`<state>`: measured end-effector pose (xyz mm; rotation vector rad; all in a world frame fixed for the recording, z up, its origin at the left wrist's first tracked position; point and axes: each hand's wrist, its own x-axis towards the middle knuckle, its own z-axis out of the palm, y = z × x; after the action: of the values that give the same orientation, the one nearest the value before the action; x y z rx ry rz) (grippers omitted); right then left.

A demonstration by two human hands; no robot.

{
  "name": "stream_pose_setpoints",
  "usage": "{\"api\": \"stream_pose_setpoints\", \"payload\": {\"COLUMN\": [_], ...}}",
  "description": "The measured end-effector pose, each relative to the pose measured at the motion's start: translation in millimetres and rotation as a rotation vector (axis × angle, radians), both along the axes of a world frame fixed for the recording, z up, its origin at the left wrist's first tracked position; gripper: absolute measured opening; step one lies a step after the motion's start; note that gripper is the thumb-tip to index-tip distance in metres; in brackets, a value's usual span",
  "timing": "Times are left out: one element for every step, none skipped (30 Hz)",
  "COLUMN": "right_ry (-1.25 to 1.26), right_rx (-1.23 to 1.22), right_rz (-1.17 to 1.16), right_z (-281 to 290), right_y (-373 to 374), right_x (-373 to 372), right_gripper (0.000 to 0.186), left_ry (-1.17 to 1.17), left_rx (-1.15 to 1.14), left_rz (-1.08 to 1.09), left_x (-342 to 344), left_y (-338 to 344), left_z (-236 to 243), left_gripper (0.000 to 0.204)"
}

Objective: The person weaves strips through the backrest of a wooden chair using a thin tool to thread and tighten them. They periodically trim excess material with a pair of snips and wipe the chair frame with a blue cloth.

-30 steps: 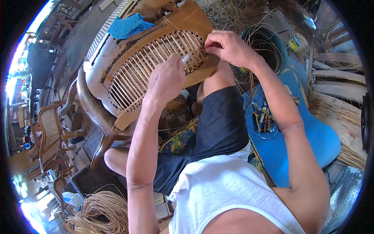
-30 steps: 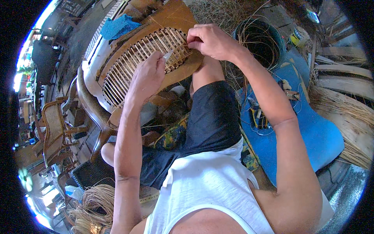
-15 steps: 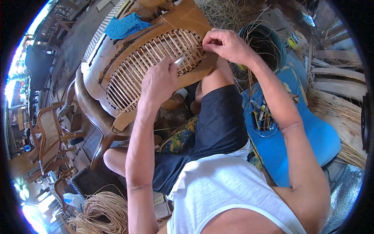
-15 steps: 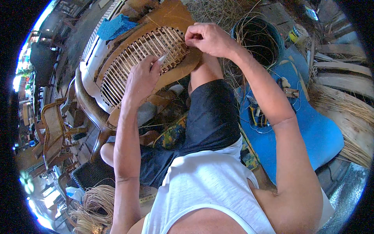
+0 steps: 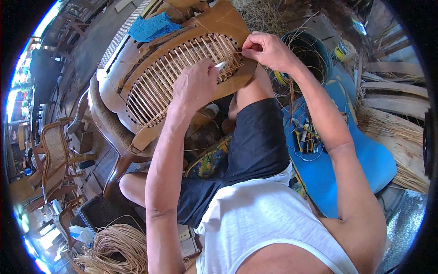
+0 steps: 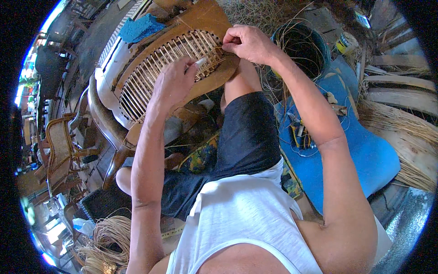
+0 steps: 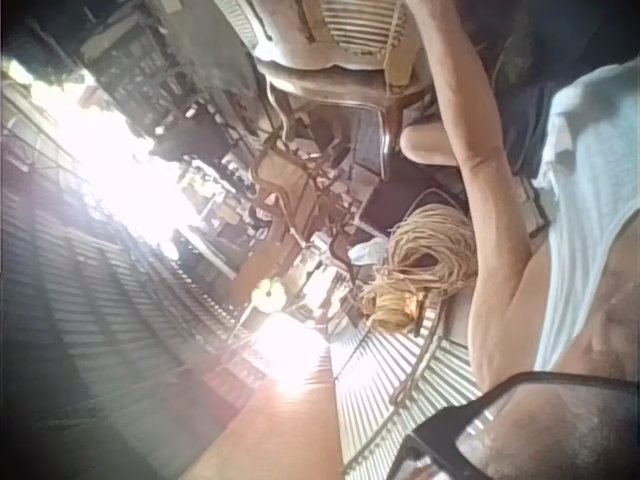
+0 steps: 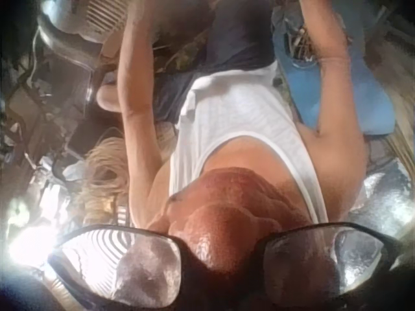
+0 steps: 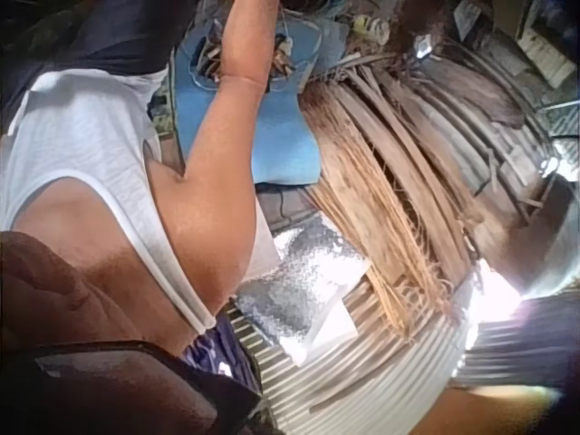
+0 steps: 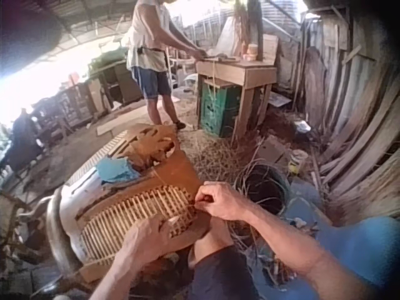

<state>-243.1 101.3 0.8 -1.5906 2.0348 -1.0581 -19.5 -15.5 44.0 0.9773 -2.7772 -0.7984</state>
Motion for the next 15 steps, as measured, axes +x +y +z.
{"api": "stream_pose_setpoints", "payload": {"right_ry": [-0.012, -0.026, -0.025, -0.088, -0.149, -0.137, -0.134, -0.169, -0.204, -0.184, -0.185, -0.189, -0.193, -0.136, -0.136], "right_rx": [-0.07, -0.14, -0.139, -0.149, -0.162, -0.15, -0.151, -0.151, -0.151, -0.139, -0.138, -0.101, -0.064, -0.027, -0.025], "right_rz": [0.018, 0.036, 0.036, -0.006, -0.047, -0.056, -0.055, -0.053, -0.051, -0.065, -0.064, -0.052, -0.039, -0.061, -0.064], "right_z": [2, 6, 10, 15, 19, 15, 12, 8, 3, -3, -3, -3, -4, 4, 2], "right_y": [3, 6, 10, 16, 21, 22, 21, 20, 20, 21, 21, 21, 22, 24, 25], "right_x": [-2, -4, -6, -9, -12, -18, -17, -18, -19, -17, -12, -8, -4, 1, 0], "right_gripper": [0.012, 0.012, 0.012, 0.012, 0.012, 0.013, 0.013, 0.016, 0.019, 0.021, 0.021, 0.022, 0.022, 0.024, 0.024], "left_ry": [-0.004, -0.003, -0.005, -0.008, -0.005, -0.034, -0.064, -0.06, -0.057, -0.054, -0.054, -0.134, -0.214, -0.213, -0.209], "left_rx": [-0.041, -0.041, -0.054, -0.067, -0.068, -0.116, -0.164, -0.164, -0.198, -0.232, -0.231, -0.245, -0.259, -0.258, -0.275], "left_rz": [-0.009, -0.009, -0.009, -0.008, -0.008, -0.053, -0.099, -0.101, -0.133, -0.165, -0.164, -0.162, -0.159, -0.162, -0.163], "left_x": [-1, -2, -2, -2, -4, -8, -10, -14, -20, -24, -26, -29, -30, -30, -30], "left_y": [-2, -2, -2, -2, -5, -8, -11, -10, -8, -6, -7, -8, -9, -10, -10], "left_z": [1, 7, 14, 18, 18, 16, 15, 15, 15, 15, 14, 13, 12, 10, 7], "left_gripper": [0.034, 0.034, 0.033, 0.033, 0.033, 0.032, 0.031, 0.031, 0.029, 0.028, 0.028, 0.028, 0.027, 0.027, 0.027]}}
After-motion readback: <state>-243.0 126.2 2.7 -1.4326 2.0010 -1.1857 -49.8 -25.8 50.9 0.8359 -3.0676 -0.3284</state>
